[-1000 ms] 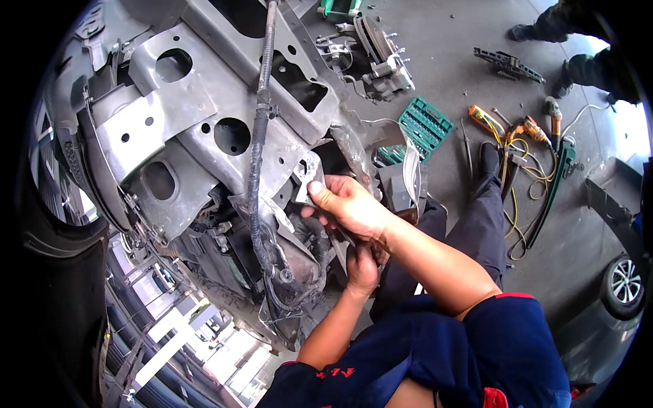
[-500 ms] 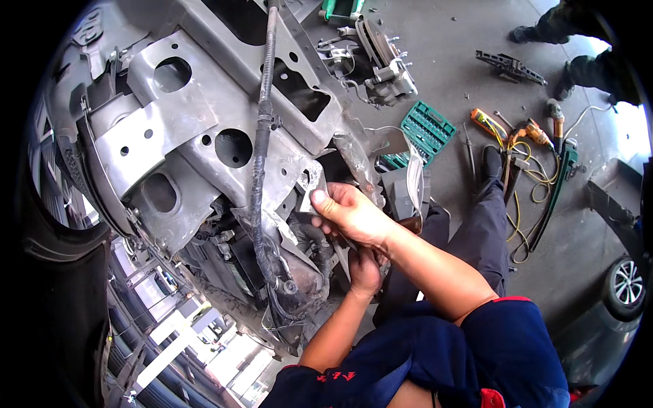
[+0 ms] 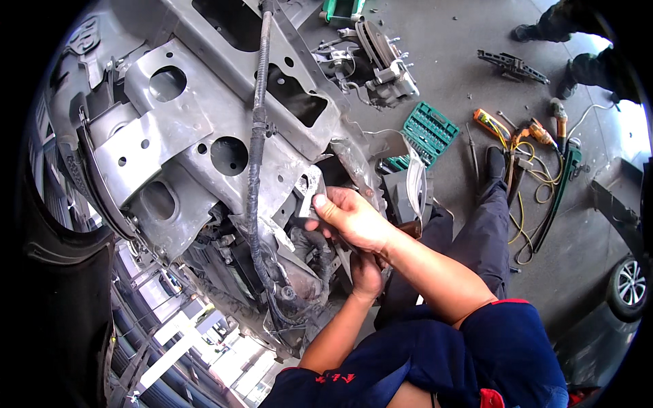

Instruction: The person picks up an adjustable wrench from the floor, uses it to bend and straighten the damaged metal frame of a car chassis, and then walks away while adjusting a waist pouch.

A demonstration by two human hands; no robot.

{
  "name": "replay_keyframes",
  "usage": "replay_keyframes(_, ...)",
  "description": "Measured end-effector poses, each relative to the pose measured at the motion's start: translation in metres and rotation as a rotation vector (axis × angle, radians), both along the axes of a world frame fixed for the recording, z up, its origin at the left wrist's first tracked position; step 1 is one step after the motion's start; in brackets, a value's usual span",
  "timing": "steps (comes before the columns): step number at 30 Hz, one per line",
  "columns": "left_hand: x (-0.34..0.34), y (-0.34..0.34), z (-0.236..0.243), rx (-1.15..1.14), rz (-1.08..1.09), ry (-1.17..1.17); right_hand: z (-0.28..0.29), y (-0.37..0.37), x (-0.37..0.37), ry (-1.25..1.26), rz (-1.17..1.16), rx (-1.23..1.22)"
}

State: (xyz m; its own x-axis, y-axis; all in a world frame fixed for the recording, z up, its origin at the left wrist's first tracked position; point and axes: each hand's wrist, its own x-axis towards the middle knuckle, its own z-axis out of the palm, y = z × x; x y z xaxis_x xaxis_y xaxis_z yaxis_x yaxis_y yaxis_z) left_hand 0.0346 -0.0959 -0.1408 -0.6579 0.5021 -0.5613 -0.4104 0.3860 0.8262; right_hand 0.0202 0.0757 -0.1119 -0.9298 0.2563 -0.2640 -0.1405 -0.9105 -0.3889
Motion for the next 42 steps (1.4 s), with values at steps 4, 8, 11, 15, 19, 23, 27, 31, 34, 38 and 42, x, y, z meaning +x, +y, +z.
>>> replay_keyframes(4, 0.002, 0.004, 0.008, -0.04, -0.065, 0.058, 0.008, 0.006, 0.003, -0.056, 0.025, 0.045)
replay_keyframes(8, 0.003, 0.011, 0.029, -0.108, -0.002, -0.287, 0.009, 0.0, 0.0, -0.064, -0.008, -0.023)
replay_keyframes(11, 0.01, 0.012, 0.045, -0.161, 0.1, -0.388, 0.019, 0.001, 0.004, -0.04, 0.033, -0.057)
replay_keyframes(15, 0.013, 0.023, 0.073, -0.245, 0.118, -0.4, 0.027, 0.006, 0.005, -0.071, 0.043, -0.05)
replay_keyframes(19, 0.014, 0.023, 0.086, -0.29, 0.131, -0.463, 0.028, 0.006, 0.005, -0.091, 0.092, -0.017)
replay_keyframes(23, 0.015, 0.028, 0.103, -0.339, 0.178, -0.484, 0.036, 0.006, 0.005, -0.141, 0.124, 0.006)
replay_keyframes(27, 0.014, 0.025, 0.11, -0.348, 0.159, -0.51, 0.034, 0.005, 0.006, -0.128, 0.136, -0.025)
replay_keyframes(31, 0.017, 0.024, 0.112, -0.344, 0.198, -0.488, 0.031, -0.001, 0.003, -0.136, 0.114, 0.01)
replay_keyframes(34, 0.021, 0.027, 0.091, -0.351, 0.154, -0.414, 0.021, 0.005, 0.004, -0.086, 0.128, -0.027)
replay_keyframes(38, 0.026, 0.011, 0.047, -0.333, 0.113, -0.176, 0.021, 0.004, 0.005, -0.065, 0.004, -0.126)
replay_keyframes(42, 0.025, 0.004, 0.028, -0.31, -0.086, 0.042, 0.012, 0.008, 0.014, -0.016, -0.04, -0.164)
